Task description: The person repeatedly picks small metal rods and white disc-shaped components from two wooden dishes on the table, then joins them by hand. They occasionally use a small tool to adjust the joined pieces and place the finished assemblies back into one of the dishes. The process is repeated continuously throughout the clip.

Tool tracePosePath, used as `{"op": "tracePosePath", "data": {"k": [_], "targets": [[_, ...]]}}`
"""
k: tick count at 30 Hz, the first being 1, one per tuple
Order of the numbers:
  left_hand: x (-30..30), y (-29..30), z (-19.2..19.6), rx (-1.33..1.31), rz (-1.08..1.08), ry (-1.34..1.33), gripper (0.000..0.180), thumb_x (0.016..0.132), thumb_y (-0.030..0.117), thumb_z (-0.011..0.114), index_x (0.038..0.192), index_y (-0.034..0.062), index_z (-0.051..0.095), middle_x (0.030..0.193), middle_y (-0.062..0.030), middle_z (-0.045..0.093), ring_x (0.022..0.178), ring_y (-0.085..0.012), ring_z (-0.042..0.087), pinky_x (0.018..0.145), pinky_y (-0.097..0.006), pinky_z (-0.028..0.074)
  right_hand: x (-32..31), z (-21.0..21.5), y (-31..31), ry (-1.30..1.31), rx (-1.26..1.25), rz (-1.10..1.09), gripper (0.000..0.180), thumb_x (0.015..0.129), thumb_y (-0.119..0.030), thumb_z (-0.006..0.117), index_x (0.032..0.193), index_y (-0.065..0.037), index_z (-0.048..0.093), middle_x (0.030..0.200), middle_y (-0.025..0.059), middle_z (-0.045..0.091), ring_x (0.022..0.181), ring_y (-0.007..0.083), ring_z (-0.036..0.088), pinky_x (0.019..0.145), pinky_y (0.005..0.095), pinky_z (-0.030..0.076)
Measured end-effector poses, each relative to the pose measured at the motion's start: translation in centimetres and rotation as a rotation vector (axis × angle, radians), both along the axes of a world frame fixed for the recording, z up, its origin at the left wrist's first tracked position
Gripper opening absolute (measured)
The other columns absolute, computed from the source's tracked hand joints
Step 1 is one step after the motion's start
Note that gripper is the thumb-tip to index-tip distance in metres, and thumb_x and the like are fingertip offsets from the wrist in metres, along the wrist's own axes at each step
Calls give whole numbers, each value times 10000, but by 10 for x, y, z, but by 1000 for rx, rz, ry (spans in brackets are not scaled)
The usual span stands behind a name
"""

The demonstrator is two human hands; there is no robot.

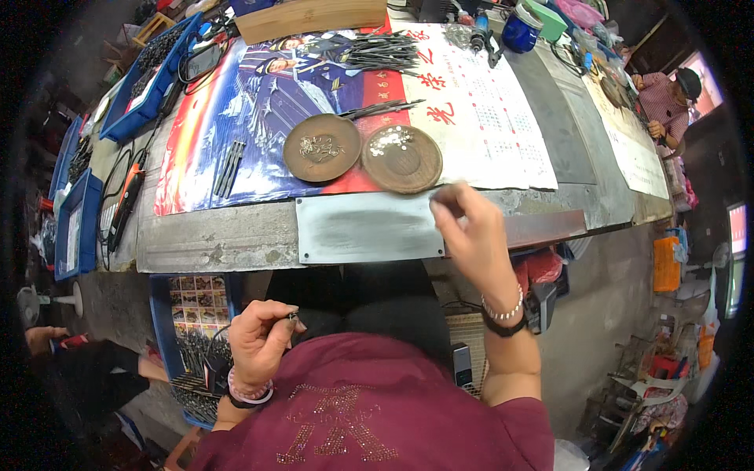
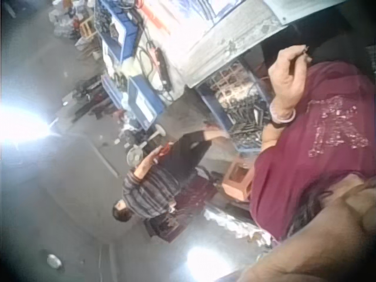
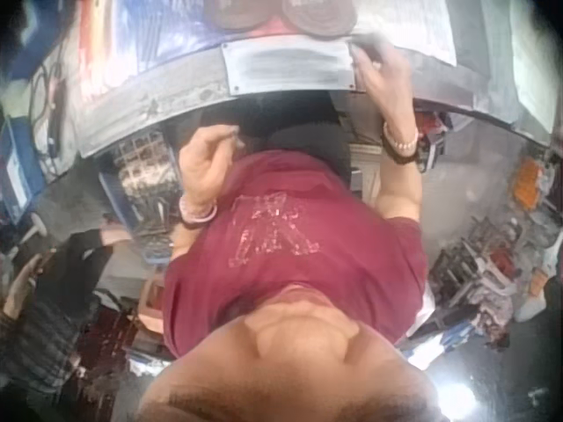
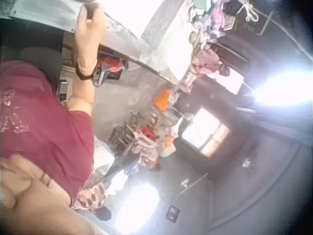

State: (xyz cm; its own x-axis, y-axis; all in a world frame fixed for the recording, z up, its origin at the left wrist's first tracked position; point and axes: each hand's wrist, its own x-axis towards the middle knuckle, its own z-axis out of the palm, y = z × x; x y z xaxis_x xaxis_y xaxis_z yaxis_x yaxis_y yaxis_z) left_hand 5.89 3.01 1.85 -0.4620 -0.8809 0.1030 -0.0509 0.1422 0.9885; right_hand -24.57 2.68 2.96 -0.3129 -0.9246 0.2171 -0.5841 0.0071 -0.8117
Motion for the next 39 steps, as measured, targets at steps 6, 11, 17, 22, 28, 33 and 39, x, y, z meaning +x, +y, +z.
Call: {"op": "tracePosePath", "data": {"k": [6,11,17,22,28,33,39], "targets": [[5,-2,0,115,15,17,188,839,-106,572,1009,-41,619,846,-112,669,739,-137,673,640,-229,525,-26,-22,-75,498,-69,184,123,822,-78,616,862,31,579,798,173,608,750,343,599,671,378,482],[10,-2,0,148,91,68,121,910,-14,534,1022,-44,570,832,-115,643,596,-53,526,530,-167,413,-31,-41,-111,765,19,155,125,811,-134,584,837,-15,557,795,194,584,820,387,571,716,459,464],[18,5,-5,149,123,175,165,874,-108,537,1024,-60,587,861,-103,644,715,-88,617,582,-176,469,-26,-26,-126,864,128,186,169,754,-129,561,803,29,598,762,240,614,740,414,599,671,467,478],[15,13,-2,144,84,178,157,883,-93,552,1031,-56,587,894,-104,643,746,-100,635,581,-172,474,-12,-2,-101,857,196,101,121,756,-103,581,783,-8,650,722,200,637,651,326,629,619,434,486],[11,22,5,130,10,200,162,887,-79,563,1044,-46,590,897,-93,647,766,-102,646,576,-166,478,-14,-10,-106,793,148,84,132,732,-81,569,715,-4,676,642,194,621,563,332,604,564,441,476],[13,25,9,122,9,171,161,888,-76,565,1044,-48,589,884,-95,652,762,-98,644,581,-167,478,-19,-15,-106,922,104,65,135,703,-94,589,704,2,683,632,195,619,552,330,599,561,441,480],[10,27,3,165,-27,206,159,889,-69,570,1044,-43,591,876,-94,658,744,-95,640,589,-169,476,-10,-8,-98,1071,-50,-49,133,717,-108,599,730,-14,691,657,189,630,585,327,609,590,431,485]]}}
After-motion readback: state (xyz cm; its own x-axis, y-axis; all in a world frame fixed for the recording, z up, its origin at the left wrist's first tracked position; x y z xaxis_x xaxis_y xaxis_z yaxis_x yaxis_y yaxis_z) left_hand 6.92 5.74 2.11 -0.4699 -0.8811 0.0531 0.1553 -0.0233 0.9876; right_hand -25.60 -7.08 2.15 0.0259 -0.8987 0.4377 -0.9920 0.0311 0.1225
